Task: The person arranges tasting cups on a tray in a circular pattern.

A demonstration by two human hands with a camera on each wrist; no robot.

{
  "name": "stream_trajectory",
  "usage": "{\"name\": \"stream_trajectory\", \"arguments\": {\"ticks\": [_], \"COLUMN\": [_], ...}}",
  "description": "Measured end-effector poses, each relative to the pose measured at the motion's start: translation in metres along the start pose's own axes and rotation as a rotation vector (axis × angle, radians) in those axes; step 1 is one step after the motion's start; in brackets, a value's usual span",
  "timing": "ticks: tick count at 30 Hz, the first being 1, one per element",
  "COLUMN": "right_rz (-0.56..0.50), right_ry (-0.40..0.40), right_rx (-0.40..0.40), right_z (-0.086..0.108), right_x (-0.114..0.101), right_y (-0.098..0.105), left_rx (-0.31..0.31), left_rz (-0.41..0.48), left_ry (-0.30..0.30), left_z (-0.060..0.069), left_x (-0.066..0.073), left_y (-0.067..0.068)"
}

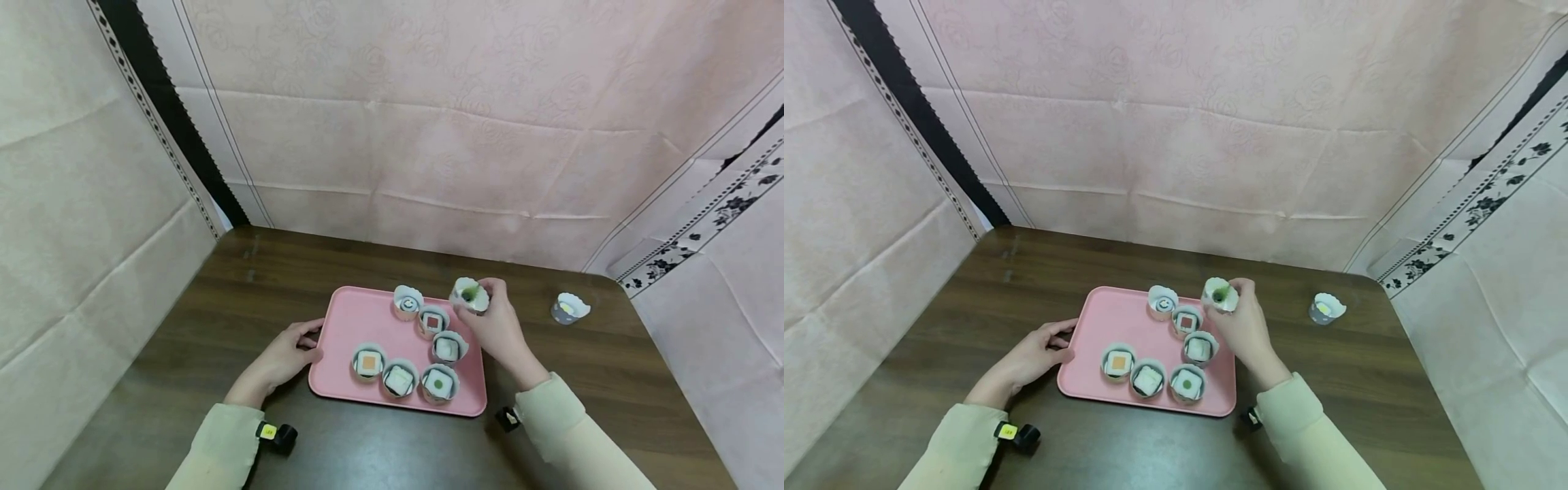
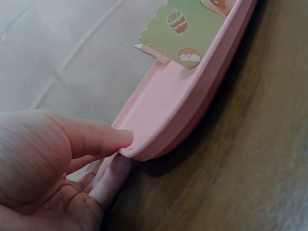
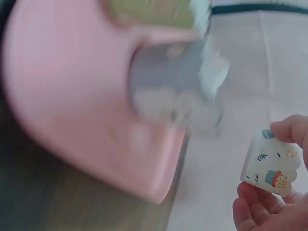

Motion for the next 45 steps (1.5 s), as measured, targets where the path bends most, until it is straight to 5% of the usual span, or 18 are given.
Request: {"name": "stream_trajectory", "arguments": {"ticks": [10, 15, 27, 45], "right_rz": [-0.029, -0.002, 0.113, 0.208], "right_ry": [0.108, 0.095, 0.071, 0.022], "right_rx": [-0.106, -0.201, -0.310, -0.370], "right_z": [0.019, 0.024, 0.017, 0.017], "right_x": [-0.061, -0.075, -0.080, -0.071], "right_y": [-0.048, -0.077, -0.121, -0.141], "left_rx": [-0.006, -0.003, -0.006, -0.008], "left_rz": [0.002, 0.011, 0.012, 0.046], "left_ry": [0.002, -0.011, -0.013, -0.020], "left_z": [0.001, 0.000, 0.000, -0.001], "left_x": [0.001, 0.002, 0.001, 0.002], "left_y": [0.000, 0.000, 0.000, 0.000]}}
Point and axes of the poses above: each hand's wrist, its own z-axis away from the middle knuckle, its own y-axis out of the back of the hand, x = y × z, the point moved 7 cm from there along -z, towards the middle knuckle, and after that the axes turned 2 degrees about -x, right-handed, at the moved point
